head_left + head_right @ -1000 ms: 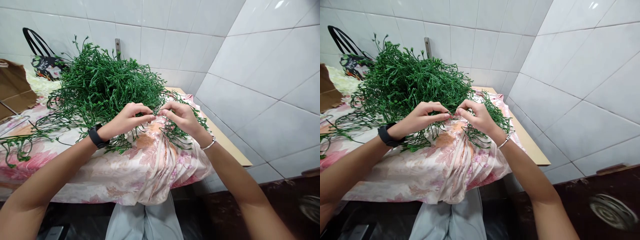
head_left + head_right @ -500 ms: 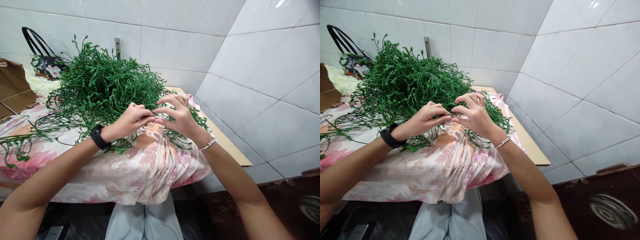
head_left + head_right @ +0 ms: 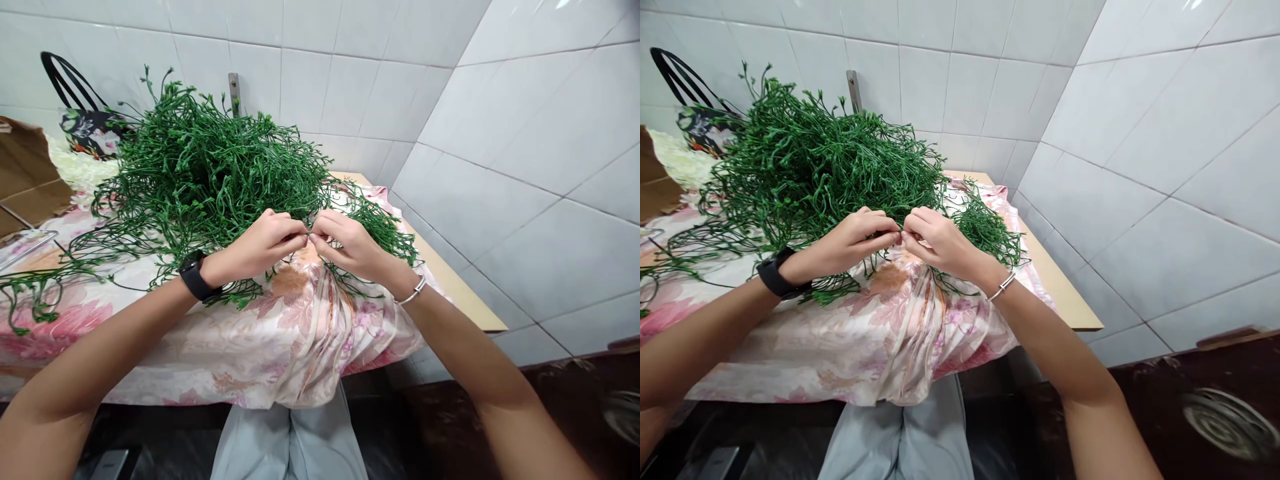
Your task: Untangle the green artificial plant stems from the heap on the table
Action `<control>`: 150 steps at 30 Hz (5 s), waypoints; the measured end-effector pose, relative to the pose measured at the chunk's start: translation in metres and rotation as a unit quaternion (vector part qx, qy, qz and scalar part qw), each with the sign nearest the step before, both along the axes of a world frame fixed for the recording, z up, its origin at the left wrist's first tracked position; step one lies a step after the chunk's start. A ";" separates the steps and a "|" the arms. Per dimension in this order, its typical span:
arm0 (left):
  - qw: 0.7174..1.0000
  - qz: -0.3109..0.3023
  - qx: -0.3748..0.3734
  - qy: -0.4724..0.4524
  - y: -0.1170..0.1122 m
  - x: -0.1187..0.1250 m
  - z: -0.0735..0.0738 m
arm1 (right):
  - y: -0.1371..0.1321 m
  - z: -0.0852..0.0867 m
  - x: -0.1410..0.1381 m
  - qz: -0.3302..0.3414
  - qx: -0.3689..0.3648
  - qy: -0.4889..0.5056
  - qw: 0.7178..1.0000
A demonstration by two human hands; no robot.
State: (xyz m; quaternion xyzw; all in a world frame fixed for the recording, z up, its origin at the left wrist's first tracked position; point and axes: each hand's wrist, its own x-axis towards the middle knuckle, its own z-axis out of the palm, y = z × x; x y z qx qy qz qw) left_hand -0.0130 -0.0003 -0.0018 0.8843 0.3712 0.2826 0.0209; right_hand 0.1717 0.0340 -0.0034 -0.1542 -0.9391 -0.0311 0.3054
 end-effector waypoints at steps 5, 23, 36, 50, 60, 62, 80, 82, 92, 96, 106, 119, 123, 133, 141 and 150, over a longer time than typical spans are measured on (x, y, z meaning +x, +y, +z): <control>0.997 0.057 0.019 -0.045 -0.005 0.006 -0.005 | -0.004 -0.005 -0.007 -0.045 0.065 0.027 0.996; 0.902 0.038 -0.155 -0.402 0.003 -0.017 0.022 | 0.014 0.026 0.038 -0.135 -0.040 0.034 0.989; 0.894 -0.039 -0.170 -0.414 0.001 -0.016 0.015 | 0.013 0.041 0.052 -0.124 -0.124 -0.156 0.972; 0.914 -0.064 -0.214 -0.339 -0.001 -0.006 0.005 | -0.001 0.021 0.017 -0.016 -0.145 0.074 0.986; 0.955 -0.011 -0.150 -0.255 -0.004 -0.019 0.023 | 0.002 0.014 0.013 -0.054 -0.066 0.143 0.986; 0.962 0.005 -0.114 -0.248 -0.002 -0.021 0.024 | 0.003 0.012 0.014 -0.082 -0.015 0.190 0.978; 0.985 0.031 0.005 -0.170 -0.001 -0.019 0.017 | -0.001 0.010 0.014 -0.048 -0.117 0.272 0.954; 0.987 0.017 -0.009 -0.161 -0.001 -0.017 0.016 | -0.002 0.011 0.013 -0.029 -0.131 0.220 0.966; 0.986 -0.012 -0.028 -0.165 -0.001 -0.012 0.011 | -0.005 0.007 0.009 -0.028 -0.119 0.159 0.980; 0.984 -0.029 -0.049 -0.167 -0.005 -0.009 0.011 | -0.004 0.007 0.009 -0.011 -0.138 0.125 0.982; 0.998 -0.001 -0.040 -0.051 0.002 -0.005 0.000 | -0.003 0.004 0.005 -0.020 -0.130 0.055 0.990; 0.998 0.014 -0.038 0.049 0.002 0.001 -0.009 | 0.000 0.000 0.006 -0.010 -0.090 -0.048 0.995; 0.998 0.007 0.015 0.064 0.002 0.004 -0.011 | -0.003 -0.003 0.002 -0.029 -0.058 -0.020 0.998; 0.996 0.050 0.010 -0.070 -0.005 0.008 -0.007 | -0.018 -0.009 -0.011 -0.119 0.003 0.090 0.989; 0.993 0.094 0.052 -0.054 -0.009 0.010 -0.005 | -0.022 -0.016 -0.016 -0.161 0.110 0.096 0.976; 0.984 0.147 0.078 -0.064 -0.010 0.014 -0.005 | -0.022 -0.015 -0.018 -0.196 0.223 0.096 0.950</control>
